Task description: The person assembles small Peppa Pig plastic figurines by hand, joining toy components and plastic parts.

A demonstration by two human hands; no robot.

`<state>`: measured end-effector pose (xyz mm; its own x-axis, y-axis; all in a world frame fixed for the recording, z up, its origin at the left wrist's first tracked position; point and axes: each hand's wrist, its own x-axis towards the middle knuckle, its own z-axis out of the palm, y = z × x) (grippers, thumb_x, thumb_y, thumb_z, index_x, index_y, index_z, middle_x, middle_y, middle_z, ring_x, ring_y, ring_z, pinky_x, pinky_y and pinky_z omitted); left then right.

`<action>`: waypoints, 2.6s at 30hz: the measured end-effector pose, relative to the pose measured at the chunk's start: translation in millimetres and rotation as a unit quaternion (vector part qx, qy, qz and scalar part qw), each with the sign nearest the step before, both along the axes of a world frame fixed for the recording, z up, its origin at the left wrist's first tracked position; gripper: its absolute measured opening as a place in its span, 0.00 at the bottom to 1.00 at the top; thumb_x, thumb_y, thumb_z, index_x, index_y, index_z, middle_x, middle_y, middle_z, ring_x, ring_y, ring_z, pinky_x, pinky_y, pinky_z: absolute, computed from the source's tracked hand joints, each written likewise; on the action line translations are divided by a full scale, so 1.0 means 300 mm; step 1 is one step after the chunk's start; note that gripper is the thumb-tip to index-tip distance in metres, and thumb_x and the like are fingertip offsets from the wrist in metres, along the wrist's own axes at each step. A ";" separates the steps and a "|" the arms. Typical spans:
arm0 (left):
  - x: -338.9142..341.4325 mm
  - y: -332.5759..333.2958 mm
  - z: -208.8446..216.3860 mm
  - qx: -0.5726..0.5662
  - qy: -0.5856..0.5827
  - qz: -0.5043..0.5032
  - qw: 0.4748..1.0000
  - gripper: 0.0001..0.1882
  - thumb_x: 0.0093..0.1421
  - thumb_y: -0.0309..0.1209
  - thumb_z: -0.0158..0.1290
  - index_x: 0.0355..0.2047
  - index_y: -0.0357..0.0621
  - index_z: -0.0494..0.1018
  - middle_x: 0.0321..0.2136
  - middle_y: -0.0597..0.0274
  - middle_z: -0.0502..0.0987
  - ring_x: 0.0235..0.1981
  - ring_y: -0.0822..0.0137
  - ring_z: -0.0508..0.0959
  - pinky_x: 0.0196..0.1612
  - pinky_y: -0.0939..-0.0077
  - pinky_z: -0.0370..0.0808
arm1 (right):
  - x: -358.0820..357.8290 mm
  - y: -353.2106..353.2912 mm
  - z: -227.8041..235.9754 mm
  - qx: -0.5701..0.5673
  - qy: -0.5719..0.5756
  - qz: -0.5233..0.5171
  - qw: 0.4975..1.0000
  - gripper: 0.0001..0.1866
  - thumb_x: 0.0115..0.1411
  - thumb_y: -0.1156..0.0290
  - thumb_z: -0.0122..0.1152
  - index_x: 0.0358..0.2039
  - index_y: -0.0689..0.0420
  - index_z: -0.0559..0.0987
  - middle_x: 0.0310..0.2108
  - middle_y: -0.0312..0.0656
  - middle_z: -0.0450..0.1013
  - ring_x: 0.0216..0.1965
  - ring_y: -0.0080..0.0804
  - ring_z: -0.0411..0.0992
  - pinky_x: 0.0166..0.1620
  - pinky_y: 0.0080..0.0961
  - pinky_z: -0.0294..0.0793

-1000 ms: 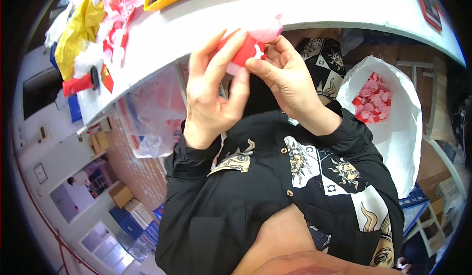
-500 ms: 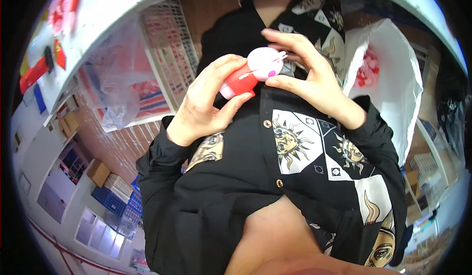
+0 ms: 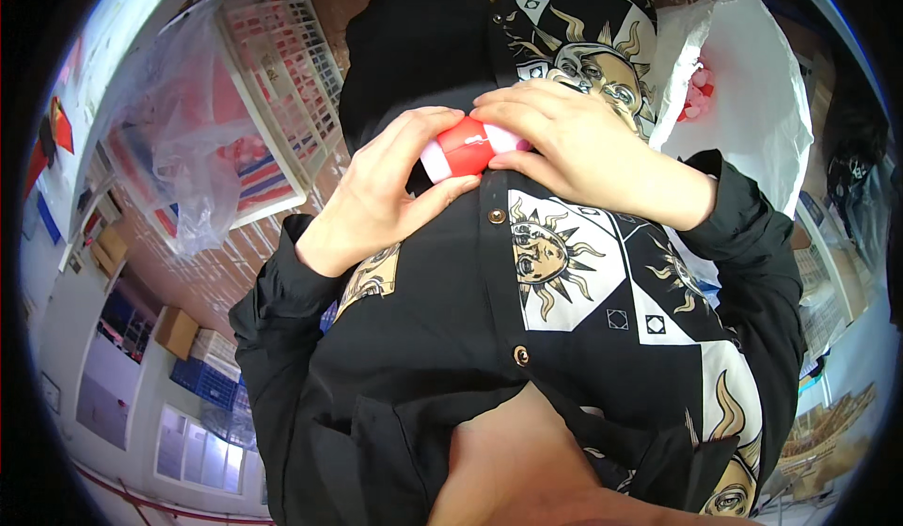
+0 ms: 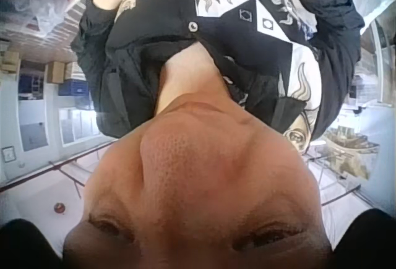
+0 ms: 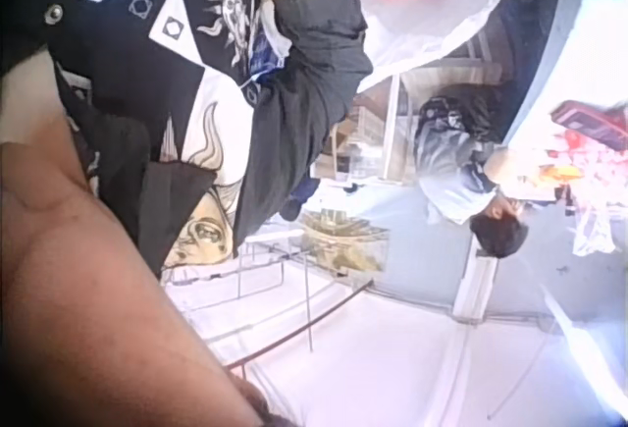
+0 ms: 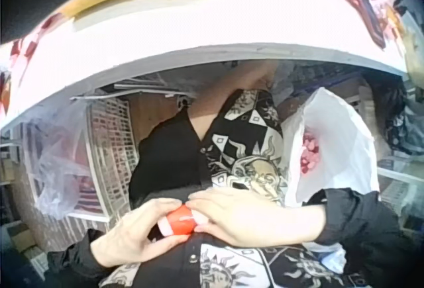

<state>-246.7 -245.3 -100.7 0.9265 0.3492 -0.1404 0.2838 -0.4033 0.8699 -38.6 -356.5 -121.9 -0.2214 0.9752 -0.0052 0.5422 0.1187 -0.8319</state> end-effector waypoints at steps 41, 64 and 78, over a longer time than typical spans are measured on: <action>0.073 0.074 0.003 -0.262 0.028 0.158 0.952 0.33 0.48 0.31 0.67 0.53 0.37 0.66 0.44 0.56 0.75 0.48 0.66 0.76 0.51 0.69 0.74 | -0.043 0.083 -0.031 -0.038 0.280 -0.146 0.948 0.24 0.62 0.67 0.56 0.57 0.60 0.68 0.53 0.48 0.68 0.54 0.36 0.68 0.55 0.25 0.68; -0.013 0.026 0.046 0.071 0.060 0.003 0.996 0.22 0.49 0.30 0.64 0.42 0.35 0.71 0.36 0.50 0.77 0.36 0.51 0.78 0.38 0.66 0.76 | -0.051 0.029 0.006 -0.067 0.081 -0.012 0.994 0.29 0.51 0.65 0.67 0.51 0.64 0.71 0.50 0.51 0.70 0.51 0.48 0.70 0.53 0.36 0.71; 0.016 0.019 0.020 0.071 0.091 -0.071 0.991 0.16 0.52 0.31 0.62 0.37 0.35 0.70 0.29 0.51 0.74 0.28 0.50 0.76 0.30 0.63 0.74 | -0.035 0.025 -0.061 -0.057 0.107 0.031 0.992 0.23 0.51 0.64 0.65 0.46 0.63 0.75 0.46 0.47 0.74 0.46 0.46 0.73 0.48 0.34 0.73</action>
